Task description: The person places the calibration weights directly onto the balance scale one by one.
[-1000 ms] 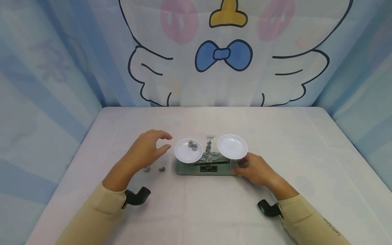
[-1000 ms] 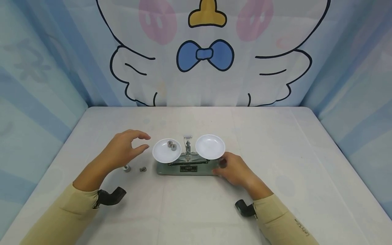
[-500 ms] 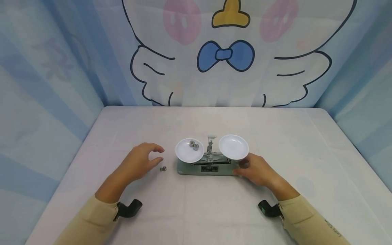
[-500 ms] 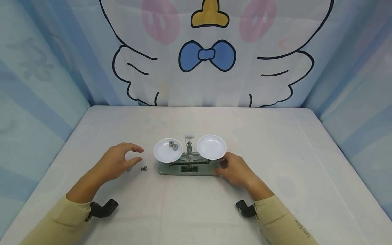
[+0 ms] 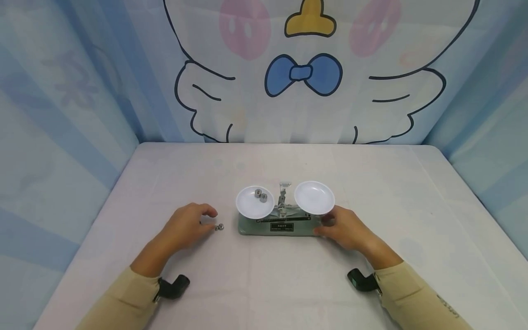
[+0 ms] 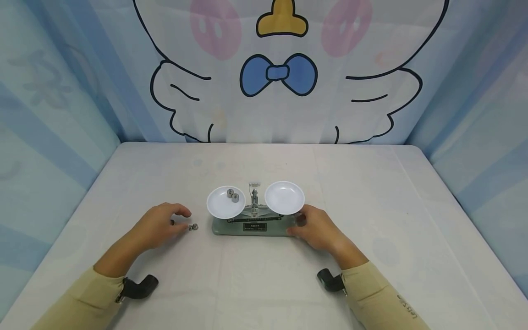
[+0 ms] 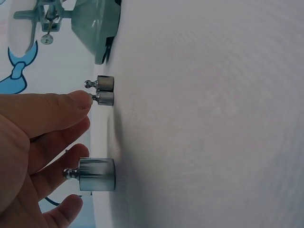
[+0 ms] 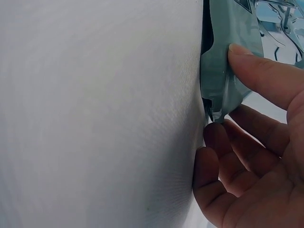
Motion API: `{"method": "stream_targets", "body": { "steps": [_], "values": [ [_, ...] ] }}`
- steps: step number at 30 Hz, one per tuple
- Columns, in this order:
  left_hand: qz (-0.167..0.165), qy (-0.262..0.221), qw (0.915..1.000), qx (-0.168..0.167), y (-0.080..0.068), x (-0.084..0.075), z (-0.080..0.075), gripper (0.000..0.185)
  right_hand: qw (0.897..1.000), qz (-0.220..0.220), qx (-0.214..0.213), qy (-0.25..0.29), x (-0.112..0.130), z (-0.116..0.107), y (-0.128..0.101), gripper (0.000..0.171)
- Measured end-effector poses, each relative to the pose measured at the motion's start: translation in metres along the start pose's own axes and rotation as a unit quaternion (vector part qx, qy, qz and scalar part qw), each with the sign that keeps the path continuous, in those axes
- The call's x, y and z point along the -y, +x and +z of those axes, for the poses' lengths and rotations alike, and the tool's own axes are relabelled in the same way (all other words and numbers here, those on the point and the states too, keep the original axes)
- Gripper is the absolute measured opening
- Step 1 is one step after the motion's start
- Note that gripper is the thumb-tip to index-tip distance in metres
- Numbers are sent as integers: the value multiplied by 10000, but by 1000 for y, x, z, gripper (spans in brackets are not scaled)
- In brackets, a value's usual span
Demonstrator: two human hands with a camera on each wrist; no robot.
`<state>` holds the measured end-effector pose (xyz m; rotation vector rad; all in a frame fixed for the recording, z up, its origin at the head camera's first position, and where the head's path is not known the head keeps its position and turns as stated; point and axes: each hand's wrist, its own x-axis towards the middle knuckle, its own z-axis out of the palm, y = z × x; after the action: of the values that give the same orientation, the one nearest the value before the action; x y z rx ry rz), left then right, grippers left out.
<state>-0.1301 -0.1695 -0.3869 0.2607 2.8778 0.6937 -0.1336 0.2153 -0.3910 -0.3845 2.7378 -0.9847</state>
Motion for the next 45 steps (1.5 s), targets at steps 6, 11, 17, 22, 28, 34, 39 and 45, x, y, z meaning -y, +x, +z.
{"method": "stream_targets", "body": {
  "steps": [6,11,17,22,28,34,39,45],
  "values": [
    [270,156,9995,9,3,3,6,21,10000,16,19,-1,1,0,0,58],
    [269,132,9995,52,6,2,9,19,10000,54,31,-15,0,1,0,59],
    [362,218,9991,-10,8,0,10,14,10000,47,-1,-2,0,1,0,59],
    [416,226,9989,-36,10,-1,11,11,10000,27,0,1,-1,1,0,59],
    [392,277,9988,-52,10,-1,11,10,10000,58,31,-27,-1,1,1,59],
    [232,164,9994,-211,6,-8,1,12,10000,80,52,-12,-1,1,1,60],
    [355,162,9984,-407,3,-18,-14,12,9999,121,55,-9,-1,1,1,60],
    [622,302,9962,-536,1,-38,-28,15,9999,124,46,-10,0,1,1,60]
  ]
}}
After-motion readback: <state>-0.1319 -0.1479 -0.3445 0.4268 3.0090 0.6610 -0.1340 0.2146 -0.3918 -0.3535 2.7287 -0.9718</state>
